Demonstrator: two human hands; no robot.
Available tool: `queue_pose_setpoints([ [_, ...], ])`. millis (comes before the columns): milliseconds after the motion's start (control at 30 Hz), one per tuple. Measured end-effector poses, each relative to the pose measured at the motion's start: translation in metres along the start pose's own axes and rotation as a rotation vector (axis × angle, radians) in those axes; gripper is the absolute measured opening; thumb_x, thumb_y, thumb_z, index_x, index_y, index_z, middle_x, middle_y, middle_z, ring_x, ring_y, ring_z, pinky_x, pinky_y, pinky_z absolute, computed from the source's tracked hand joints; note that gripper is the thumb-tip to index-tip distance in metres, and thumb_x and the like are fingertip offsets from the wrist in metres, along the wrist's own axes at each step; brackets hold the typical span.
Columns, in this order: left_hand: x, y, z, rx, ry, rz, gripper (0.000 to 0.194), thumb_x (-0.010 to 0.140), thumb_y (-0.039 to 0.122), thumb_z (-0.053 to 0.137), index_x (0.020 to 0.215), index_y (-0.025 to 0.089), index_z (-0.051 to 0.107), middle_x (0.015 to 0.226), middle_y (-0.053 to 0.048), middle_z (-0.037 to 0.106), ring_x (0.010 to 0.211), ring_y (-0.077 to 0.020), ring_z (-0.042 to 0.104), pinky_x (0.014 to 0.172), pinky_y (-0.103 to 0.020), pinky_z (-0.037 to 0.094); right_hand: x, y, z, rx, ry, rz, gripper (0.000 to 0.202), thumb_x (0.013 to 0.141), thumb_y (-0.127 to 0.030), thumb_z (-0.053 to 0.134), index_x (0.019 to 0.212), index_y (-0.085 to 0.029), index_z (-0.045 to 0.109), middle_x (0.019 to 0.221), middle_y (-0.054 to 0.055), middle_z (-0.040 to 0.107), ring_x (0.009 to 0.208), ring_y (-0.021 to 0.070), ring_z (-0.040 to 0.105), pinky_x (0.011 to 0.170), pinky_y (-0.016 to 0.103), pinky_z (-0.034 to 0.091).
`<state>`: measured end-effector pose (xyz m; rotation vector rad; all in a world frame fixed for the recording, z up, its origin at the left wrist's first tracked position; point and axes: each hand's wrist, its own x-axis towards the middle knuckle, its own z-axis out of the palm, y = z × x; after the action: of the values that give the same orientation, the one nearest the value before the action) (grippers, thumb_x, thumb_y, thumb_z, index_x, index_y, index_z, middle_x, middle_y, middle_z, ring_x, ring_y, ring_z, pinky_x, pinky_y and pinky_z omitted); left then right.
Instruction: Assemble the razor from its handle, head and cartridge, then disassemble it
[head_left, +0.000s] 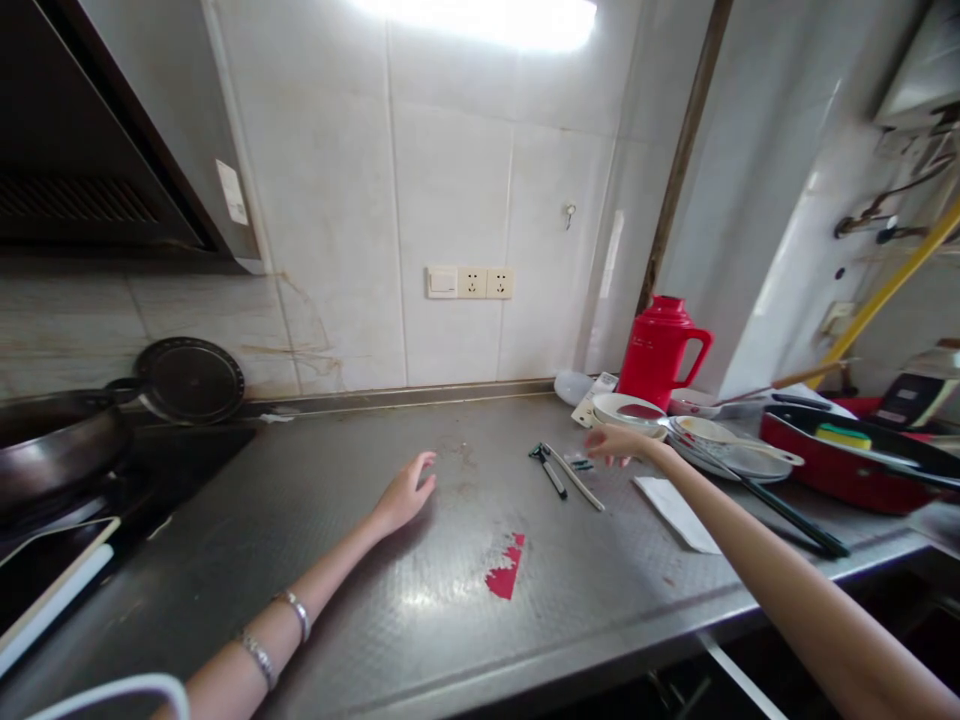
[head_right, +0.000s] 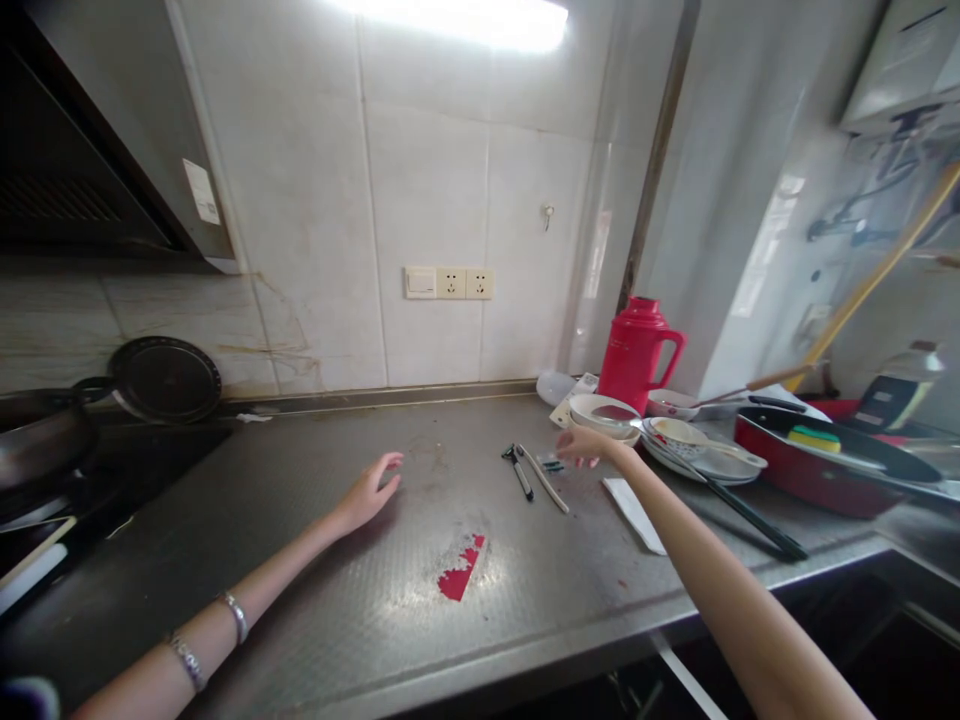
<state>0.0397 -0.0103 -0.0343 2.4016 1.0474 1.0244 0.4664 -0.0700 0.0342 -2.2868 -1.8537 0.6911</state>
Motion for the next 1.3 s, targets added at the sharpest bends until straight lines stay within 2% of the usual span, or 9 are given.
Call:
queue_pose_setpoints([
  [33, 0.0, 0.0, 0.0, 0.005, -0.001, 0.007, 0.029, 0.08, 0.022, 0.043, 0.108, 0.017, 0.049, 0.107, -0.009, 0.061, 0.101, -0.0183, 0.056, 0.091, -0.035, 0.043, -0.002, -0.004, 0.002, -0.021, 0.018, -0.017, 0.032, 0.073, -0.031, 0.058, 0.096, -0.01, 0.063, 0.08, 0.011, 0.067, 0.059, 0.0141, 0.063, 0.044, 0.018, 0.044],
  [100, -0.001, 0.0, -0.001, 0.019, -0.008, 0.02, 0.027, 0.079, 0.02, 0.044, 0.105, 0.017, 0.051, 0.107, -0.008, 0.061, 0.101, -0.0185, 0.056, 0.091, -0.035, 0.042, -0.007, -0.013, 0.011, -0.053, 0.038, -0.048, 0.029, 0.076, -0.036, 0.054, 0.077, -0.009, 0.064, 0.071, 0.012, 0.067, 0.054, 0.0143, 0.062, 0.041, 0.018, 0.043],
  [233, -0.002, 0.002, 0.0, 0.035, -0.019, 0.03, 0.028, 0.077, 0.016, 0.043, 0.103, 0.017, 0.053, 0.107, -0.008, 0.061, 0.103, -0.0187, 0.055, 0.092, -0.035, 0.042, -0.016, -0.031, 0.035, -0.1, 0.066, -0.075, 0.031, 0.076, -0.037, 0.051, 0.072, -0.01, 0.063, 0.062, 0.01, 0.067, 0.047, 0.0145, 0.06, 0.04, 0.019, 0.042],
  [367, -0.003, 0.004, -0.001, 0.039, -0.031, 0.034, 0.03, 0.076, 0.013, 0.042, 0.105, 0.016, 0.052, 0.108, -0.008, 0.061, 0.103, -0.0178, 0.055, 0.092, -0.034, 0.042, -0.023, -0.04, 0.05, -0.275, 0.212, -0.094, 0.028, 0.075, -0.033, 0.051, 0.066, -0.011, 0.065, 0.056, 0.01, 0.065, 0.049, 0.0162, 0.061, 0.047, 0.021, 0.043],
  [433, -0.004, 0.005, -0.003, 0.043, -0.035, 0.028, 0.031, 0.076, 0.012, 0.042, 0.105, 0.016, 0.052, 0.108, -0.008, 0.061, 0.103, -0.0177, 0.055, 0.092, -0.034, 0.042, -0.024, -0.042, 0.054, -0.317, 0.255, -0.078, 0.027, 0.075, -0.032, 0.05, 0.067, -0.011, 0.066, 0.059, 0.011, 0.066, 0.053, 0.0175, 0.063, 0.049, 0.021, 0.042],
  [533, -0.006, 0.006, -0.006, 0.049, -0.032, 0.019, 0.031, 0.075, 0.011, 0.043, 0.104, 0.016, 0.053, 0.108, -0.008, 0.061, 0.103, -0.0177, 0.056, 0.092, -0.033, 0.042, -0.023, -0.04, 0.059, -0.324, 0.243, -0.054, 0.028, 0.076, -0.032, 0.049, 0.072, -0.011, 0.068, 0.066, 0.013, 0.068, 0.06, 0.0191, 0.064, 0.053, 0.022, 0.042],
  [667, -0.01, 0.004, -0.01, 0.054, -0.03, 0.027, 0.031, 0.075, 0.011, 0.043, 0.104, 0.017, 0.053, 0.108, -0.007, 0.061, 0.102, -0.0175, 0.056, 0.092, -0.033, 0.042, -0.019, -0.038, 0.065, -0.353, 0.287, -0.044, 0.026, 0.076, -0.03, 0.05, 0.078, -0.011, 0.068, 0.075, 0.015, 0.068, 0.07, 0.0208, 0.065, 0.058, 0.022, 0.042],
  [1000, -0.013, -0.003, -0.016, 0.064, -0.025, 0.034, 0.031, 0.075, 0.01, 0.043, 0.103, 0.017, 0.055, 0.107, -0.007, 0.061, 0.102, -0.0175, 0.055, 0.092, -0.034, 0.042, -0.021, -0.047, 0.067, -0.38, 0.283, -0.069, 0.024, 0.077, -0.024, 0.048, 0.081, -0.01, 0.068, 0.076, 0.015, 0.068, 0.064, 0.0201, 0.065, 0.055, 0.023, 0.041],
  [1300, -0.019, -0.01, -0.028, 0.1, -0.033, 0.002, 0.031, 0.075, 0.009, 0.043, 0.102, 0.016, 0.055, 0.107, -0.008, 0.061, 0.102, -0.0178, 0.055, 0.093, -0.034, 0.041, -0.022, -0.053, 0.065, -0.361, 0.231, -0.031, 0.028, 0.079, -0.029, 0.048, 0.076, -0.01, 0.068, 0.073, 0.016, 0.068, 0.066, 0.0212, 0.065, 0.056, 0.023, 0.042],
])
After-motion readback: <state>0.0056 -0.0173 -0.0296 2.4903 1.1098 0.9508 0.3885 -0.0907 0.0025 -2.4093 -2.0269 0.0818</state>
